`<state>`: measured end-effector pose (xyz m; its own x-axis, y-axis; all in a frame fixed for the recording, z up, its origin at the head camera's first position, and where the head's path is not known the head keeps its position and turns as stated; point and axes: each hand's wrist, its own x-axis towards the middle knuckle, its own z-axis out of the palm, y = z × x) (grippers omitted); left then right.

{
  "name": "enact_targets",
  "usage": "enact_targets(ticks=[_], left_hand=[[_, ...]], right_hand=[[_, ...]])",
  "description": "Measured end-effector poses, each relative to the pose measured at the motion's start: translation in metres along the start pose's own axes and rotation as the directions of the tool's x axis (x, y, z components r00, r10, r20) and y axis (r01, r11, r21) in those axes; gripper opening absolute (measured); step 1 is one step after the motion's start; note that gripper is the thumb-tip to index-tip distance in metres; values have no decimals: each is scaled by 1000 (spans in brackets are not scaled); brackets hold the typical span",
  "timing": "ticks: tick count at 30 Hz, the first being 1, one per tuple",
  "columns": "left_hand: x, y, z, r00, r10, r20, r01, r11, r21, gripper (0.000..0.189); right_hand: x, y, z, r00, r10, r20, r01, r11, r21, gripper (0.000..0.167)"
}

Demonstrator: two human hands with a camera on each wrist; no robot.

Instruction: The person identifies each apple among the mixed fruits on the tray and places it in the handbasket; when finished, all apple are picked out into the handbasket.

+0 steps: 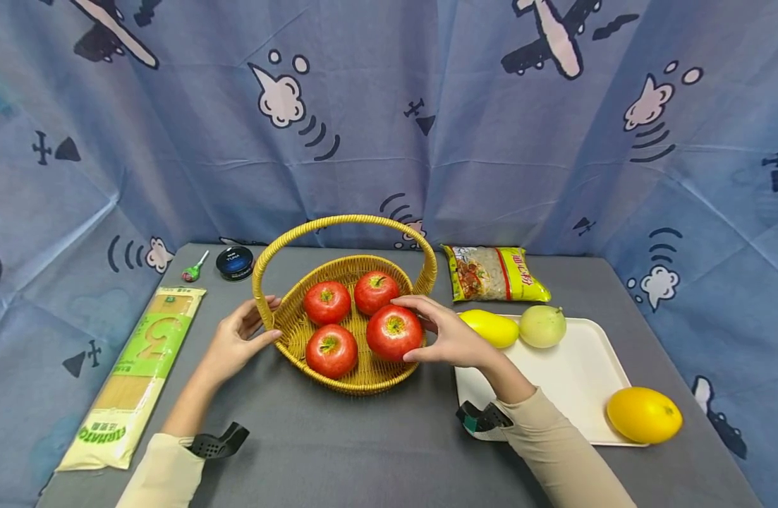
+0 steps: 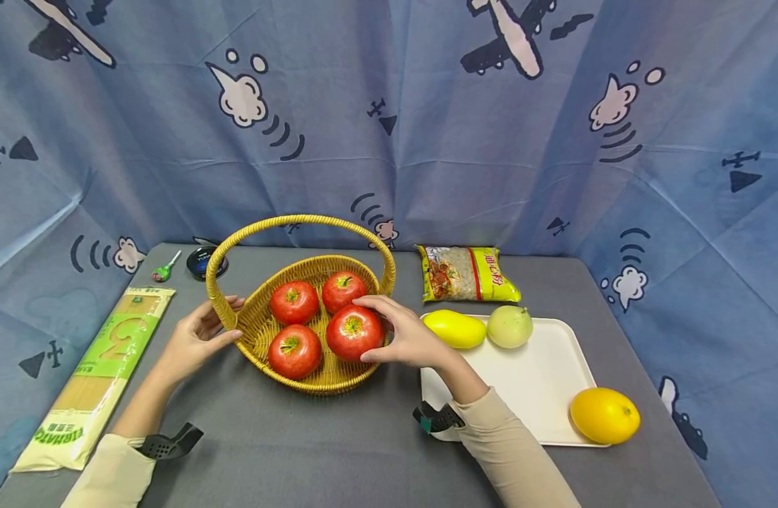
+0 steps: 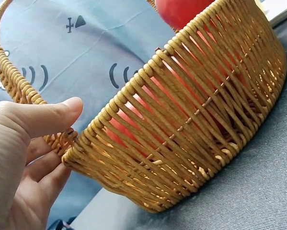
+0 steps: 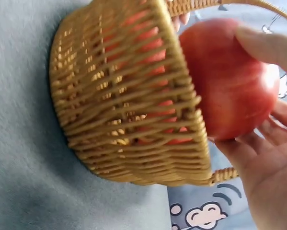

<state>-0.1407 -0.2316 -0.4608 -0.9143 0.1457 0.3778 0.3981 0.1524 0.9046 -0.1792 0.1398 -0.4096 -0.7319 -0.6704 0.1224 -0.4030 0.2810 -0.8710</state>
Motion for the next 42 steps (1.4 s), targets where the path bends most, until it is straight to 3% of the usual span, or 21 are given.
enact_targets(ticks=[5,12,23,42], left_hand=[[0,0,1,1000,-8,3,8,1000,-2,53],[0,1,1,1000,-14,-5,14,1000,1,53],[-1,0,1,1000,-1,-5,1,1000,3,52],[-2,2,2,1000,15,-19,-16,1000,-18,52]], right_hand=[[10,10,1,997,-6,72,7,1000,-19,76],[20,6,2,992,5,124,20,980,-199,74],[29,8,1,959,15,284,75,950,-302,72],[38,0,9,927,55,372,113,903,-415,70]])
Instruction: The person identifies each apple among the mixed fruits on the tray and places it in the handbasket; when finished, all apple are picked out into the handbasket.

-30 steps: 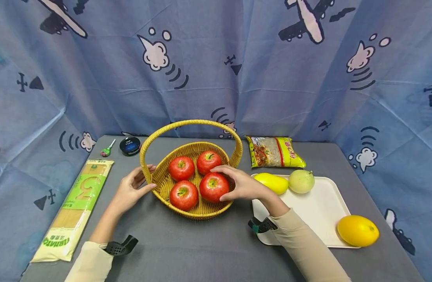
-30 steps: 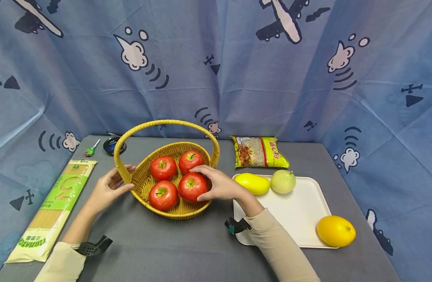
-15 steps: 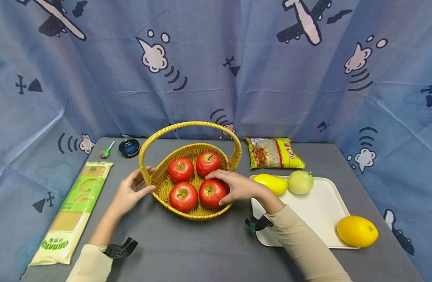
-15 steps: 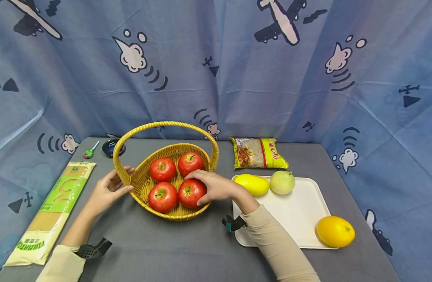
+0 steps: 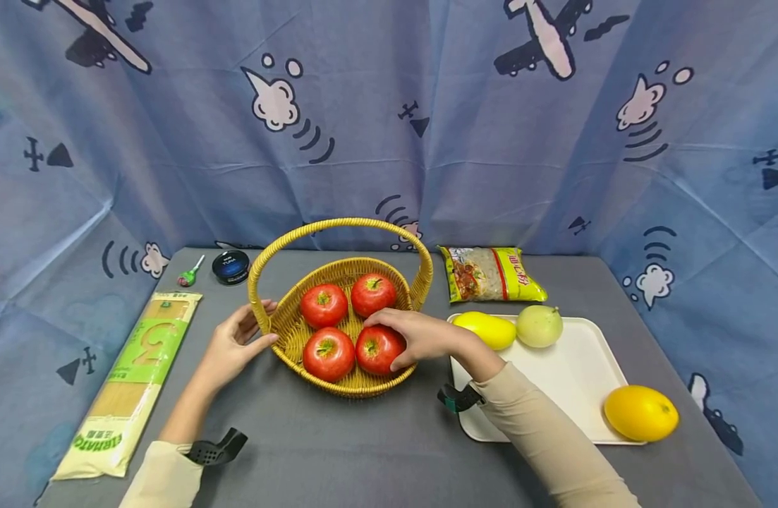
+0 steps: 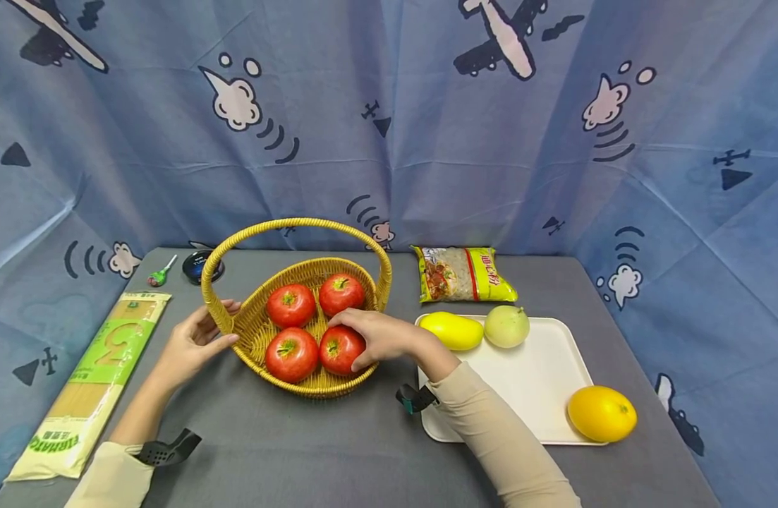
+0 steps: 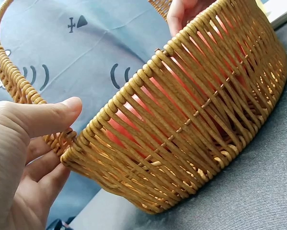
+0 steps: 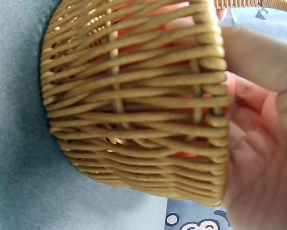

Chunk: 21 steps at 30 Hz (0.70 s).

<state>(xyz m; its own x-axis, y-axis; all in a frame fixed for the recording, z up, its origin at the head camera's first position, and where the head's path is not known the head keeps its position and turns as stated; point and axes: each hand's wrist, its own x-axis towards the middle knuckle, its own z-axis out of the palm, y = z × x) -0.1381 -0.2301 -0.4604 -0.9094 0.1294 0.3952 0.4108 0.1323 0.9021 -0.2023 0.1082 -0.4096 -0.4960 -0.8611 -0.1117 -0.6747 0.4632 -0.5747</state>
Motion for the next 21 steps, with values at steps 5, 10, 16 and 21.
enact_targets(ticks=[5,10,16,21], left_hand=[[0,-1,0,1000,-3,4,3,1000,8,52],[0,0,1,1000,-8,-1,8,1000,15,51],[2,1,1,1000,-4,10,4,1000,21,51],[2,1,1,1000,0,8,-1,1000,11,52]], right_hand=[[-3,-4,-3,998,45,39,-44,999,-11,73],[-8,-6,-5,997,68,44,-67,998,-18,77],[-18,-5,-5,996,89,-24,-87,994,61,81],[-36,-4,-3,985,73,-154,-57,993,101,79]])
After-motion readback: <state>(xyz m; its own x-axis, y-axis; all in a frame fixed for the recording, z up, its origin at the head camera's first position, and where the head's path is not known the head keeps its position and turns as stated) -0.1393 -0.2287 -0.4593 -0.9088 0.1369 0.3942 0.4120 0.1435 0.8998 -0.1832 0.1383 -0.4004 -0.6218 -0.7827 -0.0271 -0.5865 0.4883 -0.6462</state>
